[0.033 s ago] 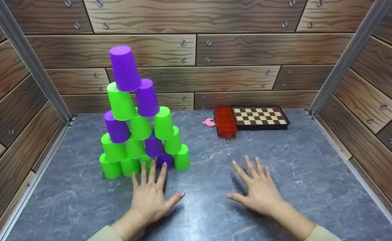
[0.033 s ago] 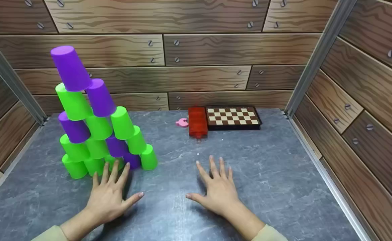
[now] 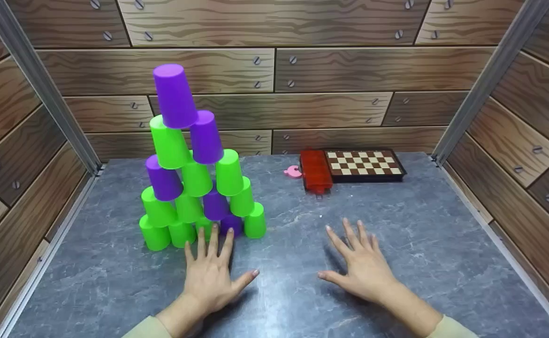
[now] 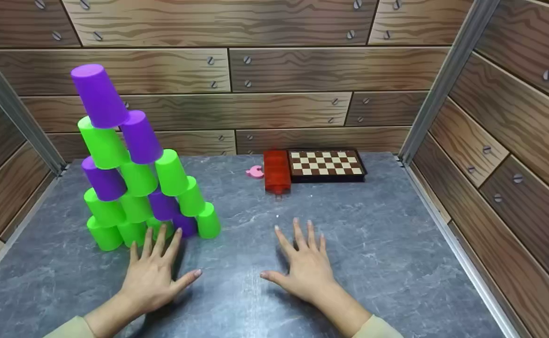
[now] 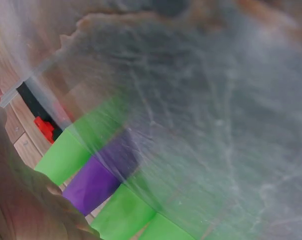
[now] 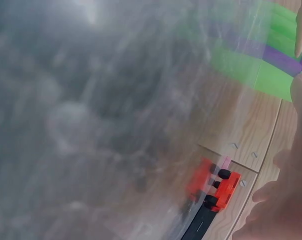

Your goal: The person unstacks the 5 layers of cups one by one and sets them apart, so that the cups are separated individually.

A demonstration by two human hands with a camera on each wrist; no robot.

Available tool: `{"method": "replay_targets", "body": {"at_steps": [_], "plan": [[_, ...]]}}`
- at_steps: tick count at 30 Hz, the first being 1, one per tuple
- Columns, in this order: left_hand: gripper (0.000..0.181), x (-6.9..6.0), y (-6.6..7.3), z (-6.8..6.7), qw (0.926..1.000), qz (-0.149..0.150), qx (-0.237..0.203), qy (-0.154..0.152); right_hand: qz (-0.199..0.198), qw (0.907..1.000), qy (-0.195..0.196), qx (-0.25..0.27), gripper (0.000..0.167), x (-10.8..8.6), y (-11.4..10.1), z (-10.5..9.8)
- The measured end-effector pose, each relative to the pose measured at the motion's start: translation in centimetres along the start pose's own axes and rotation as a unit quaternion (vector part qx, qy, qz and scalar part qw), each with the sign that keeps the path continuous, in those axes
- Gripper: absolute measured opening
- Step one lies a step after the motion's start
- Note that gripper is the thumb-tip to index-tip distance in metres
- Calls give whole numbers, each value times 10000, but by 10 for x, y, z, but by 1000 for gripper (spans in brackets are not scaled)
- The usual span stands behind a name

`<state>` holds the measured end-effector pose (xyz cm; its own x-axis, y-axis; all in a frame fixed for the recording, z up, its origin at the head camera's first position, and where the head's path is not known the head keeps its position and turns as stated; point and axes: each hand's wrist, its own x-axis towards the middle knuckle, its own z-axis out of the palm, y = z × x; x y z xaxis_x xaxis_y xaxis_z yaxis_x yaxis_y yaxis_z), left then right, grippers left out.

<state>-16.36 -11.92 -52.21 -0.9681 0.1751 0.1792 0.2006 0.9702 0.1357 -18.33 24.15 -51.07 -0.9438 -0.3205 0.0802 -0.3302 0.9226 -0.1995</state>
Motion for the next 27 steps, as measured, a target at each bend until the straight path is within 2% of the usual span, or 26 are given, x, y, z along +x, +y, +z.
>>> {"method": "replay_targets", "body": {"at_steps": [7,14,21,27], "plan": [[113,-2,-1,-3,10000,8,-25,-4,-25,10000,27,-38,105,1,0,-1],[110,-11,-8,-13,9999,78,-6,107,-62,9999,150,-46,104,6,-1,-11],[108,-29,-30,-29,9994,68,-54,322,-159,9996,233,93,106,22,-11,-34],[106,-45,-56,-41,9994,-89,-1,334,-348,9985,313,278,107,41,-24,-58]]}}
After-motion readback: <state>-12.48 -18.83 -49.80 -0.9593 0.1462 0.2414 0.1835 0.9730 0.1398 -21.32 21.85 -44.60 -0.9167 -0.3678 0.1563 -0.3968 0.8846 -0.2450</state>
